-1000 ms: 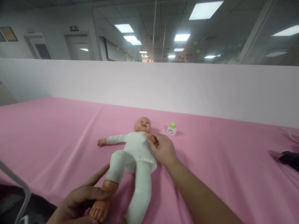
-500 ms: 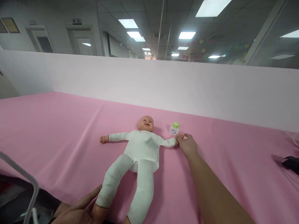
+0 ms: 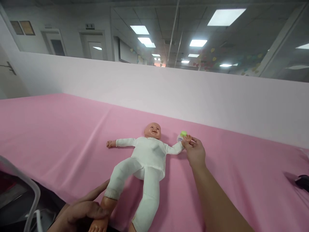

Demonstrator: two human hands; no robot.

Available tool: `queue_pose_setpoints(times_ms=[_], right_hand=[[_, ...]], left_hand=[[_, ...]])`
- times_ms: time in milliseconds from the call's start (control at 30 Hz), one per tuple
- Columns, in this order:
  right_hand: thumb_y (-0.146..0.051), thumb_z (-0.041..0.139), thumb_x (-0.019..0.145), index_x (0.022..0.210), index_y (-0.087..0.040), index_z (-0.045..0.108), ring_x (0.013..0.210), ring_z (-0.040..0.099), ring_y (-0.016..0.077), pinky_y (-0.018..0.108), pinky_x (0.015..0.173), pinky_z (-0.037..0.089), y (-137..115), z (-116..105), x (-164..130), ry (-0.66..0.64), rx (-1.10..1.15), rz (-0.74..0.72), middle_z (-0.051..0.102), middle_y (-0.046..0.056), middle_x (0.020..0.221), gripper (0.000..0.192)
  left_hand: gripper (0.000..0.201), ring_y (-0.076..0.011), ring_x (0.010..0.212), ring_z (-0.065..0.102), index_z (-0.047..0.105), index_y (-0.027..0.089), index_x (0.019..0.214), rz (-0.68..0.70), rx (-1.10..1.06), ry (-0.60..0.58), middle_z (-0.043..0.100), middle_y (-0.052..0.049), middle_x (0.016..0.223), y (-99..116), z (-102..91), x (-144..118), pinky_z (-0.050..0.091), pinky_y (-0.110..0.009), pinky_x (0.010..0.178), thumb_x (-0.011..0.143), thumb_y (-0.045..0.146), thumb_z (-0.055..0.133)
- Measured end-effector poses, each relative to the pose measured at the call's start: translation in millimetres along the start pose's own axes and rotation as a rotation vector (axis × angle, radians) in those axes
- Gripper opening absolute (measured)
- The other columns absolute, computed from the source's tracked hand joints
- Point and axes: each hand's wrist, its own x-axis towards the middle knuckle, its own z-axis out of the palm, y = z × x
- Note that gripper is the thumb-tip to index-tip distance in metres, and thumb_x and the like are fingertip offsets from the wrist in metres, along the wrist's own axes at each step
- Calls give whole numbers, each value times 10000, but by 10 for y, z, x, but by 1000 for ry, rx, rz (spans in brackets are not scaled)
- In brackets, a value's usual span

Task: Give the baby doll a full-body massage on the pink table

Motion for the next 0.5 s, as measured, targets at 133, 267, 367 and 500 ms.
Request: queue_pose_setpoints(times_ms=[133,267,367,500], right_hand=[[-463,789,802,1226,-228,654,1073,720,247,351,860,604,-275,224,-359,-37,91,-245,729,109,1274,503],[-463,754,833,1156,-244,725,722,678,192,332,716,577,-426,456,-740,-164,-115,-412,772,38,899,392],[-410,719,860,1114,-275,764,641,634,180,321,666,554,-473,579,-929,-304,-263,-536,735,-6,765,291],[-316,622,930,1155,-305,760,922,731,224,359,827,589,-485,665,-1025,-506,-326,-733,792,8,1084,264]], left_hand=[[289,-385,1457,470,787,317,1096,-61,-142,-9,447,-65,1643,171,155,202,514,-492,1091,820,254,846],[224,-383,1465,463,803,299,1068,-86,-156,-120,336,-45,1703,418,299,497,523,-476,1075,850,245,815],[236,-401,1462,464,812,274,1066,-118,-141,-149,362,-63,1690,492,393,669,558,-461,1031,831,257,823],[243,-410,1471,448,829,267,1024,-118,-118,-154,464,-64,1631,456,514,844,581,-446,1000,783,256,849]])
